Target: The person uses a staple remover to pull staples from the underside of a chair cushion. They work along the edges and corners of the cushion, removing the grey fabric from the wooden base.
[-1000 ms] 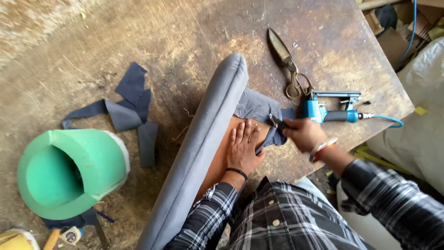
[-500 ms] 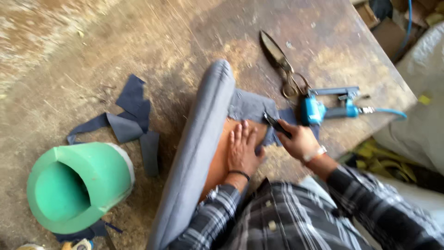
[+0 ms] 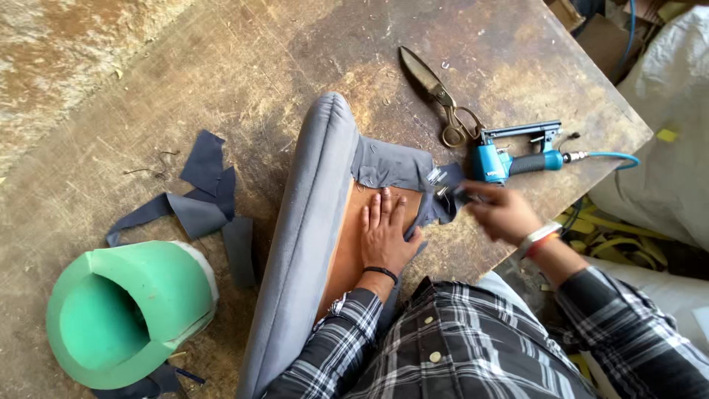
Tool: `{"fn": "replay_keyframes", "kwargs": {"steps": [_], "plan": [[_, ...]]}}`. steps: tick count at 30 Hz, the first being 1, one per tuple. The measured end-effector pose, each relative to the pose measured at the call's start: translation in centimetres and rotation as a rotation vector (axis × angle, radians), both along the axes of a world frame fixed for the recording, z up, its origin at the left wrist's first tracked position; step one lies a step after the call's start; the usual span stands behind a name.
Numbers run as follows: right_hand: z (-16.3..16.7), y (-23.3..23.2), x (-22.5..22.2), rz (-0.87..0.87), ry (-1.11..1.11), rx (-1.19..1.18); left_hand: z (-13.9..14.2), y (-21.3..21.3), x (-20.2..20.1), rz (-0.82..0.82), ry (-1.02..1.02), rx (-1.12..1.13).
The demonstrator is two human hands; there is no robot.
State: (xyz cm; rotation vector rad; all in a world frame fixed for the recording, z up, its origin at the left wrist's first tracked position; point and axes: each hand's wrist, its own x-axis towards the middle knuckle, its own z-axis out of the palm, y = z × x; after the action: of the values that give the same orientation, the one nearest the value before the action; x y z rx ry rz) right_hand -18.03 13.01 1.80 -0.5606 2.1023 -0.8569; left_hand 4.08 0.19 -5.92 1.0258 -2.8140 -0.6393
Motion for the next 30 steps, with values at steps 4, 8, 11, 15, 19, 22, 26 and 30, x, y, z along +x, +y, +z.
{"fn": "replay_keyframes", "kwargs": {"steps": [4, 8, 11, 15, 19, 22, 26, 30], "plan": [[1.9, -1.7, 3.6, 0.362, 0.333, 0.19, 0.2, 0.3, 0.3, 0.008, 0.013, -0.006], [3.5, -3.2, 4.8, 0.393, 0.343, 0.279, 0.5, 0.2, 0.6, 0.003, 0.025, -0.018], [4.0, -4.0, 4.6, 0.439, 0.38, 0.303, 0.6, 0.2, 0.6, 0.009, 0.053, -0.026], [4.1, -5.3, 4.6, 0.442, 0.388, 0.381, 0.4, 0.2, 0.7, 0.028, 0.073, -0.04], [4.3, -6.1, 4.5, 0.466, 0.39, 0.457, 0.1, 0.1, 0.8, 0.026, 0.081, -0.044], [4.4, -6.5, 4.5, 0.473, 0.381, 0.469, 0.0, -0.1, 0.8, 0.027, 0.055, -0.03], [4.6, -7.2, 4.3, 0.499, 0.383, 0.49, -0.1, -0.3, 0.7, 0.025, 0.044, -0.039], [5.1, -7.9, 4.0, 0.546, 0.362, 0.562, -0.2, -0.4, 0.7, 0.024, 0.042, -0.027]]}}
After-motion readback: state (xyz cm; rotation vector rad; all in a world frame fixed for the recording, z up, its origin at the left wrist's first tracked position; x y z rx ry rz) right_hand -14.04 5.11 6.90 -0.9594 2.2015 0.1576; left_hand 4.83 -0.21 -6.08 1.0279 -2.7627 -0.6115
